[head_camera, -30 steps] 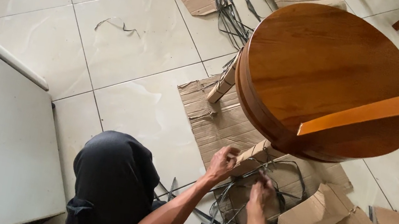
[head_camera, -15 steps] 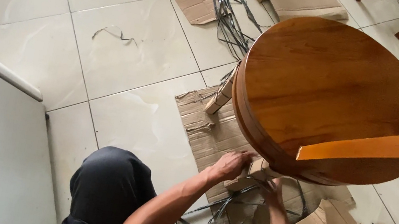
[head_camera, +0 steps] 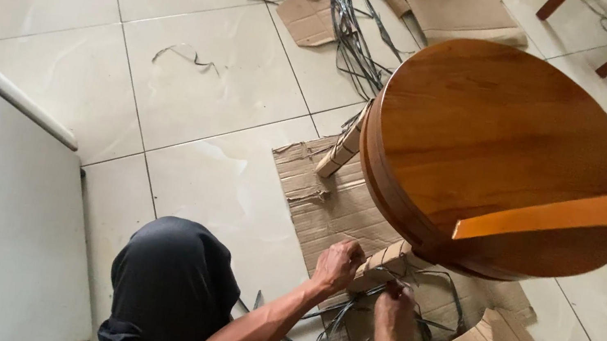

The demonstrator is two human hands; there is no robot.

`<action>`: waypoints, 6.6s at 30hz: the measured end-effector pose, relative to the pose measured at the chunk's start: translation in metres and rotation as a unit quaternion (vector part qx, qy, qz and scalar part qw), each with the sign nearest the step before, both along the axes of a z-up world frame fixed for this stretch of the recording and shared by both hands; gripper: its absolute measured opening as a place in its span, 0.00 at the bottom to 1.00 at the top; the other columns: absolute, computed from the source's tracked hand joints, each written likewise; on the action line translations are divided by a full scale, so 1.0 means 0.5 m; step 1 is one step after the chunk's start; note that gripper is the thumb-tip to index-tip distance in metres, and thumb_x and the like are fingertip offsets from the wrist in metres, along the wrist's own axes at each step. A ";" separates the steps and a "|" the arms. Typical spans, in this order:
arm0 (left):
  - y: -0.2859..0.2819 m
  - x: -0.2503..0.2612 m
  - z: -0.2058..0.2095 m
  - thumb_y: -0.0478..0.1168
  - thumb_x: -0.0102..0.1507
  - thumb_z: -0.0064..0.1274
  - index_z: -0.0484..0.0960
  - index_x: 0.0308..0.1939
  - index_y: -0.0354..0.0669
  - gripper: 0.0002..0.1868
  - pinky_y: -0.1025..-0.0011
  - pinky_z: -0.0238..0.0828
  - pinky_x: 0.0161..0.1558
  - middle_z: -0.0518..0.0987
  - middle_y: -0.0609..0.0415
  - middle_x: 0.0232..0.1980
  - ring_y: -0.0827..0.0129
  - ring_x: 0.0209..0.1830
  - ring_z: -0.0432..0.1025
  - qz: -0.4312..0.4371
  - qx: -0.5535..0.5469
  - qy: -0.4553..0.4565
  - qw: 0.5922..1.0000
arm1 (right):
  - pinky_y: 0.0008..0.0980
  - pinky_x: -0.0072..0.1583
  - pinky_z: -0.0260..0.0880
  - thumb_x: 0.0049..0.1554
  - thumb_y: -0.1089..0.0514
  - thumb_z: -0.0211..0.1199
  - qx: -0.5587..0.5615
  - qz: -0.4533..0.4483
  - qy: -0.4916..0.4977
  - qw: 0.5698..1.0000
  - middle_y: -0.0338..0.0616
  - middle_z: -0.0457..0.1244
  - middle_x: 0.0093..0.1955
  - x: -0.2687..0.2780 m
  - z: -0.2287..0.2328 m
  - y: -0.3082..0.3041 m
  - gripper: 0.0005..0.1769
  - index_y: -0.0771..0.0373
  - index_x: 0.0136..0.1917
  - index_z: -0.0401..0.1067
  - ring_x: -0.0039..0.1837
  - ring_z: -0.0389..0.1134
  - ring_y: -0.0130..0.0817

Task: Wrapping the legs of a wooden chair with black plastic strapping for protection

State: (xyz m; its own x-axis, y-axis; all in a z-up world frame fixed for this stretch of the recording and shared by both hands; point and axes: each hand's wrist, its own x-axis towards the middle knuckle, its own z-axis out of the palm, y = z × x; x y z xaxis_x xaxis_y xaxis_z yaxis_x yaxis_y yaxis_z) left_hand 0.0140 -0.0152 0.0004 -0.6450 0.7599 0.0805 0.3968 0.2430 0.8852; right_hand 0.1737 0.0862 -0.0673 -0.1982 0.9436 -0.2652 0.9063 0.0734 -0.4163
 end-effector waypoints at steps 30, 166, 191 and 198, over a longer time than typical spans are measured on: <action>-0.083 0.108 0.012 0.36 0.60 0.52 0.79 0.35 0.41 0.02 0.65 0.72 0.34 0.81 0.53 0.33 0.64 0.29 0.74 0.037 0.048 -0.032 0.998 | 0.28 0.45 0.68 0.59 0.66 0.59 -0.053 -0.040 0.555 0.829 0.43 0.69 0.41 0.004 -0.269 -0.043 0.04 0.65 0.45 0.74 0.40 0.64 0.30; 0.061 0.064 -0.312 0.44 0.61 0.58 0.84 0.42 0.41 0.11 0.61 0.72 0.39 0.81 0.46 0.38 0.60 0.37 0.75 0.150 -0.083 -0.431 0.886 | 0.52 0.58 0.72 0.60 0.67 0.60 0.102 0.011 0.265 0.959 0.60 0.71 0.48 -0.092 0.097 -0.161 0.09 0.64 0.53 0.77 0.56 0.73 0.59; 0.008 0.037 -0.214 0.47 0.60 0.67 0.86 0.44 0.37 0.18 0.76 0.80 0.32 0.85 0.49 0.34 0.69 0.31 0.80 0.112 -0.011 -0.501 0.858 | 0.55 0.58 0.71 0.64 0.61 0.51 0.078 0.111 0.232 0.963 0.62 0.70 0.49 -0.059 0.054 -0.124 0.12 0.65 0.56 0.73 0.56 0.72 0.61; 0.027 0.057 -0.200 0.51 0.56 0.68 0.92 0.36 0.51 0.11 0.68 0.76 0.31 0.85 0.50 0.30 0.67 0.30 0.80 0.129 -0.052 -0.307 0.942 | 0.47 0.59 0.73 0.61 0.55 0.58 0.038 0.125 0.196 0.972 0.51 0.72 0.51 -0.042 0.085 -0.125 0.12 0.56 0.57 0.74 0.59 0.73 0.49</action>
State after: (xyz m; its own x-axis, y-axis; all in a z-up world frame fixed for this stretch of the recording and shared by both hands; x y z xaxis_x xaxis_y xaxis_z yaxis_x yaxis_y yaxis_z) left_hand 0.0424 -0.0016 -0.0994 -0.7101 0.5546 -0.4337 -0.2658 0.3592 0.8946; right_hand 0.1526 0.0235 -0.0246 -0.4947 0.8673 -0.0549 0.6298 0.3143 -0.7103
